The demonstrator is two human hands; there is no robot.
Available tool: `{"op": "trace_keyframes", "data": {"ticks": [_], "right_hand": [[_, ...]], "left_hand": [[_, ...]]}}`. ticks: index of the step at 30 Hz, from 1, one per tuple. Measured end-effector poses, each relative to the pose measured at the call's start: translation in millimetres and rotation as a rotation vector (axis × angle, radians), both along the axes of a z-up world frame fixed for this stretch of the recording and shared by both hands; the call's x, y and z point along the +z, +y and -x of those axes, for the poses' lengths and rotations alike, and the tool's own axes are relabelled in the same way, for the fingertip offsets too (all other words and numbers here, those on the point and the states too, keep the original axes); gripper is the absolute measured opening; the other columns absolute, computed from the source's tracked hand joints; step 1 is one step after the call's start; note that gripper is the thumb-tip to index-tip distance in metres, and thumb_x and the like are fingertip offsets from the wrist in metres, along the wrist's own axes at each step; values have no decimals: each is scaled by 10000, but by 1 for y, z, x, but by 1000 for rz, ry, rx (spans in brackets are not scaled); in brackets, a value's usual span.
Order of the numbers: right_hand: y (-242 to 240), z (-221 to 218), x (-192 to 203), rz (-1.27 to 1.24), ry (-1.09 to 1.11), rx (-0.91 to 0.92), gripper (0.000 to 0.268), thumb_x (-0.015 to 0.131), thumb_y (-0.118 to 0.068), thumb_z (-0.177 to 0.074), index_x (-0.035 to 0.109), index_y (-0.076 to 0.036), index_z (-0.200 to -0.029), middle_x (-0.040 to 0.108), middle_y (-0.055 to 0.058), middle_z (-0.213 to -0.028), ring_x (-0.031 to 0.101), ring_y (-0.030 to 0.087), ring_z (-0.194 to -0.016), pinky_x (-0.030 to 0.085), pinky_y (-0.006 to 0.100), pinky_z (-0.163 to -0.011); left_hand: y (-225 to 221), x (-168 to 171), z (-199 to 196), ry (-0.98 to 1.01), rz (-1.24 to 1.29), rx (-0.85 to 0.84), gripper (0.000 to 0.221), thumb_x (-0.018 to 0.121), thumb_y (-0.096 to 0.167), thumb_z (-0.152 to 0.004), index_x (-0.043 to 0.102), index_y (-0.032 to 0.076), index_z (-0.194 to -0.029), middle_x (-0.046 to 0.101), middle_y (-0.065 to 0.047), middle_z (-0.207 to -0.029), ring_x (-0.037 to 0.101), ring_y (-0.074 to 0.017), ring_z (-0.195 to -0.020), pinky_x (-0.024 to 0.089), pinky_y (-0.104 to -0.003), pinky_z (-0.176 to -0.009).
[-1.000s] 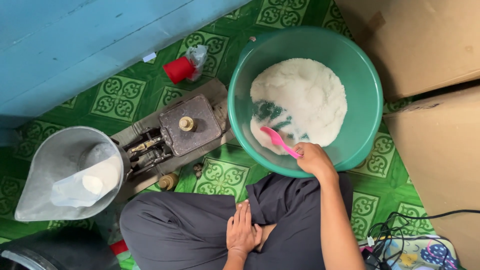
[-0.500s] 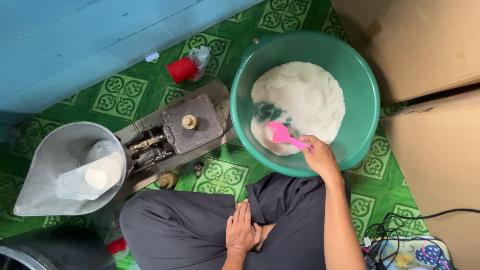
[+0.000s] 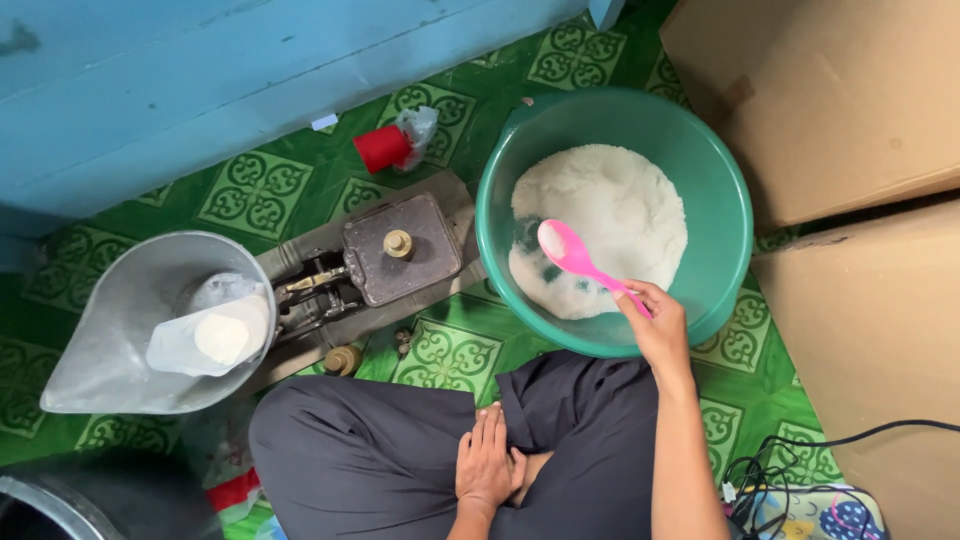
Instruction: Packaging sugar into small plastic bags using a scoop and a funnel setup while sitting on the floor.
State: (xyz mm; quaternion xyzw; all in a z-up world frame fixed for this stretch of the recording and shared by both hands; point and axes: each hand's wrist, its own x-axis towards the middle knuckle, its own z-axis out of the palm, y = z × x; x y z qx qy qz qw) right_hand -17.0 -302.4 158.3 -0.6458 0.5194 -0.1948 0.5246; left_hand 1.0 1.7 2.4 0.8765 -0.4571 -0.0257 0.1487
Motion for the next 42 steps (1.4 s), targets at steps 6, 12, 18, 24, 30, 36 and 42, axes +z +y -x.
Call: {"op": "trace_keyframes", "data": {"ticks": [6, 12, 18, 24, 30, 36, 42], "right_hand": [[8, 1, -3, 5, -166, -40, 291, 673, -59, -860, 666, 11, -1143, 675, 104, -947, 587, 123, -829, 445, 204, -741], [28, -16, 32, 143, -174, 36, 302, 676, -37, -853, 656, 34, -1146, 687, 117, -957, 612, 131, -828, 472, 208, -745], [69, -48, 96, 350, -45, 147, 294, 688, -44, -850, 673, 27, -1135, 701, 95, -896, 608, 126, -741, 463, 214, -665], [121, -83, 145, 506, 92, 249, 300, 712, -51, -797, 716, -18, -1095, 713, 58, -849, 584, 128, -652, 459, 239, -598], [171, -113, 166, 475, 107, 384, 302, 754, -45, -735, 742, -48, -1037, 719, 36, -783, 591, 118, -627, 470, 229, -586], [205, -144, 186, 533, 96, 501, 291, 755, -35, -733, 738, -32, -1024, 735, 48, -831, 594, 117, -634, 480, 229, -599], [225, -174, 200, 666, 72, 591, 267, 770, -39, -744, 739, -22, -1008, 721, 52, -799, 558, 121, -579, 455, 242, -549]], "left_hand": [[1, 4, -3, 27, 40, -17, 677, 567, 305, -717, 505, -27, -1303, 456, -131, -1457, 472, -262, -1280, 392, -325, -886], [3, 3, -5, 57, 70, -21, 677, 564, 299, -720, 497, -36, -1305, 449, -157, -1452, 465, -292, -1270, 393, -337, -883], [5, 4, -8, 98, 120, -28, 685, 564, 279, -728, 481, -71, -1311, 453, -203, -1427, 484, -336, -1221, 396, -347, -874], [7, 7, -11, 118, 156, -32, 650, 555, 260, -734, 489, -88, -1278, 450, -229, -1413, 473, -364, -1208, 387, -356, -876], [9, 4, -12, 173, 207, -22, 622, 554, 226, -721, 507, -102, -1249, 460, -262, -1393, 463, -408, -1194, 382, -366, -873], [13, -5, -10, 261, 237, -27, 588, 566, 209, -718, 522, -108, -1211, 459, -309, -1379, 436, -454, -1213, 364, -399, -902], [14, -1, -13, 328, 293, -31, 623, 550, 182, -734, 484, -146, -1259, 431, -338, -1383, 397, -484, -1220, 343, -424, -934]]}}
